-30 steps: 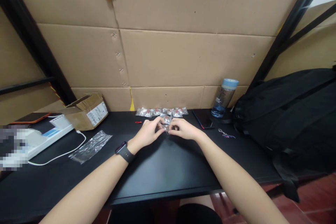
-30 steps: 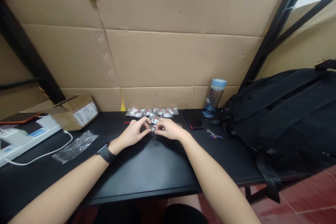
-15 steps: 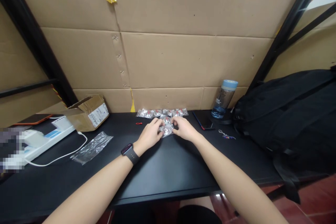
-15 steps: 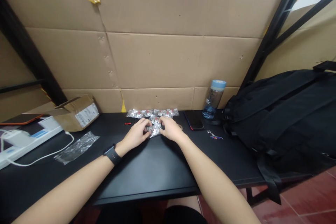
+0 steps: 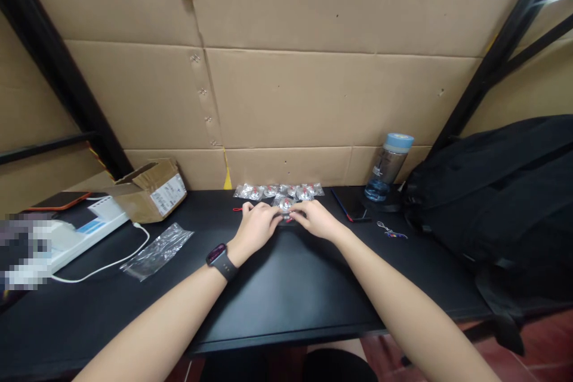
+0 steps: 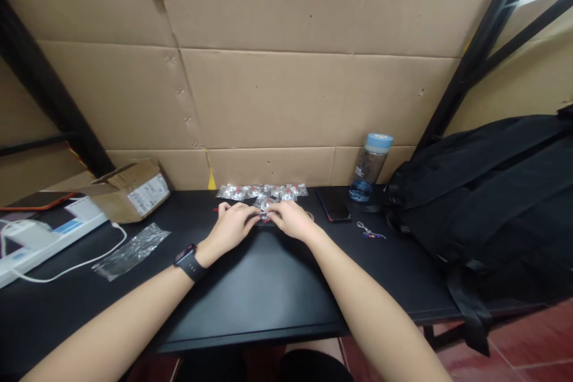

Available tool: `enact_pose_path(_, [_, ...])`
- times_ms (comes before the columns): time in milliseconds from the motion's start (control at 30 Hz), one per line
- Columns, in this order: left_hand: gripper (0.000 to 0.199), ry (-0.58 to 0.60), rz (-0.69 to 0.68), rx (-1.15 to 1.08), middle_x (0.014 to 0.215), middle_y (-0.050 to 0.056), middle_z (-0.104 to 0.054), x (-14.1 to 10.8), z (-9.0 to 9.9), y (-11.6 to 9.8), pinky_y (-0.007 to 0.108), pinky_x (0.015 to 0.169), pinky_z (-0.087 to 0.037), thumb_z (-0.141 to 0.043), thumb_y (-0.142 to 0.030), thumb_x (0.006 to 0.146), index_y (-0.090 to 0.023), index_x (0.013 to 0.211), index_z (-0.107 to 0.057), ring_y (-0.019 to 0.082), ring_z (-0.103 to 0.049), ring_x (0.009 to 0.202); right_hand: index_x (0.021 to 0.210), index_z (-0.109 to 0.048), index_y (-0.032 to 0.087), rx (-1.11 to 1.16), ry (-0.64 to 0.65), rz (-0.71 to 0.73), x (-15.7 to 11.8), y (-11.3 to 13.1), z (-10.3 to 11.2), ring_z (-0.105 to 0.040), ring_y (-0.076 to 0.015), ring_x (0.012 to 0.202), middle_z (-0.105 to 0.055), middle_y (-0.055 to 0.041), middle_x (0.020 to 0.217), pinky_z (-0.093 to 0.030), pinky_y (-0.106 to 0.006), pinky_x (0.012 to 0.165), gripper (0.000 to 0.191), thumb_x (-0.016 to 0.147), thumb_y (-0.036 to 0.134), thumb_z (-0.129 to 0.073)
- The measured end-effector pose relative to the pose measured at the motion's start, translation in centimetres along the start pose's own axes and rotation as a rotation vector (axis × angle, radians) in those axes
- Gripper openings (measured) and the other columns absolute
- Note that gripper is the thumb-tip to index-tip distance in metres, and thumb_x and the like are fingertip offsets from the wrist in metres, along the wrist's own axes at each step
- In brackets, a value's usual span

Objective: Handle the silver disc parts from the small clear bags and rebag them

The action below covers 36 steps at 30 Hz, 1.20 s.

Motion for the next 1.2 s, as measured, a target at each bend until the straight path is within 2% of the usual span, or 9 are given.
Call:
enact_pose_path(133, [0.02,-0.066,0.157,-0.047,0.102,0.005,-0.076,0.6,0.1,2.0,0.043,0.094,-0.029,-0.051,-0.034,0.098,-0.028,0.104,-0.069,0.027,-0.065,0.102,0.114,-0.071,0.025,-0.037,-0.071,-0.075,-0.2,-0.6,1.8,-0.068,-0.0192,0.088,-0.075,-0.0049,0.098,-0.047,-0.028,0.08,0.025,0.098,0.033,-0.055])
enact_pose_path(267, [0.026,-0.114,0.419,-0.086,0.09,0.004,-0.076,1.7,0.6,4.6,0.045,0.093,-0.032,-0.052,-0.03,0.095,-0.029,0.119,-0.061,0.03,-0.068,0.096,0.106,-0.073,0.024,-0.167,-0.083,-0.214,-0.7,-3.3,3.6,-0.068,-0.0224,0.095,-0.075,-0.0065,0.103,-0.048,-0.03,0.083,0.02,0.092,0.028,-0.06])
enact_pose_path(367, [0.022,-0.128,0.499,-0.109,0.096,0.006,-0.076,2.6,0.6,6.0,0.046,0.093,-0.034,-0.05,-0.03,0.096,-0.028,0.114,-0.062,0.03,-0.067,0.099,0.106,-0.074,0.021,-0.192,-0.03,-0.272,-1.1,-5.5,4.1,-0.067,-0.0255,0.105,-0.073,-0.0107,0.113,-0.048,-0.032,0.091,0.022,0.086,0.026,-0.066])
enact_pose_path(567, [0.033,-0.086,0.332,0.103,0.136,0.011,-0.06,2.6,0.9,6.9,0.051,0.096,-0.037,-0.046,-0.031,0.097,-0.033,0.126,-0.063,0.036,-0.049,0.126,0.113,-0.073,0.018,-0.121,0.156,-0.304,-1.7,-7.1,3.7,-0.07,-0.0239,0.095,-0.074,-0.0106,0.108,-0.051,-0.031,0.087,0.038,0.076,0.028,-0.076])
enact_pose_path(667, [0.032,-0.062,0.259,0.191,0.123,0.014,-0.065,1.8,2.3,7.0,0.044,0.095,-0.042,-0.049,-0.024,0.093,-0.026,0.121,-0.065,0.032,-0.056,0.117,0.113,-0.073,0.019,-0.098,0.18,-0.305,-2.0,-6.8,4.0,-0.07,-0.0233,0.096,-0.074,-0.0091,0.109,-0.051,-0.029,0.085,0.047,0.068,0.03,-0.082])
enact_pose_path(800, [0.033,0.239,-0.004,0.019,0.1,0.002,-0.074,0.7,3.7,7.3,0.03,0.091,-0.045,-0.05,-0.009,0.084,-0.029,0.098,-0.072,0.02,-0.067,0.098,0.109,-0.074,0.02,-0.094,0.224,-0.329,-2.2,-6.5,4.5,-0.069,-0.0198,0.083,-0.074,-0.0054,0.099,-0.051,-0.027,0.076,0.047,0.063,0.022,-0.083])
enact_pose_path(867, [0.032,0.303,-0.092,-0.061,0.098,-0.001,-0.074,0.4,3.8,7.5,0.027,0.091,-0.045,-0.056,-0.009,0.08,-0.031,0.096,-0.074,0.018,-0.067,0.097,0.106,-0.074,0.02,-0.098,0.22,-0.34,-2.2,-6.4,4.6,-0.068,-0.0183,0.08,-0.073,-0.0039,0.094,-0.05,-0.026,0.073,0.044,0.063,0.021,-0.082])
enact_pose_path(1033, [0.004,0.29,-0.074,-0.098,0.08,-0.001,-0.073,0.5,3.1,7.6,0.026,0.08,-0.046,-0.071,-0.024,0.079,-0.027,0.081,-0.073,0.017,-0.068,0.079,0.096,-0.074,0.022,-0.088,0.179,-0.345,-2.1,-6.3,4.3,-0.066,-0.0156,0.075,-0.071,-0.0004,0.088,-0.047,-0.024,0.067,0.037,0.059,0.02,-0.08])
enact_pose_path(1200, [0.011,0.163,-0.063,-0.234,0.084,0.001,-0.074,0.3,2.8,5.5,0.026,0.078,-0.048,-0.062,-0.031,0.087,-0.024,0.088,-0.071,0.017,-0.068,0.079,0.097,-0.07,0.02,0.021,0.076,-0.208,-1.9,-5.3,4.1,-0.063,-0.0141,0.075,-0.07,-0.0005,0.091,-0.048,-0.023,0.069,0.038,0.06,0.018,-0.075])
Point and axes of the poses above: each hand's wrist, its own x-axis towards the middle knuckle, its own z-axis out of the back of the hand, y = z × x, the point moved 1 cm from there along x, towards the middle knuckle
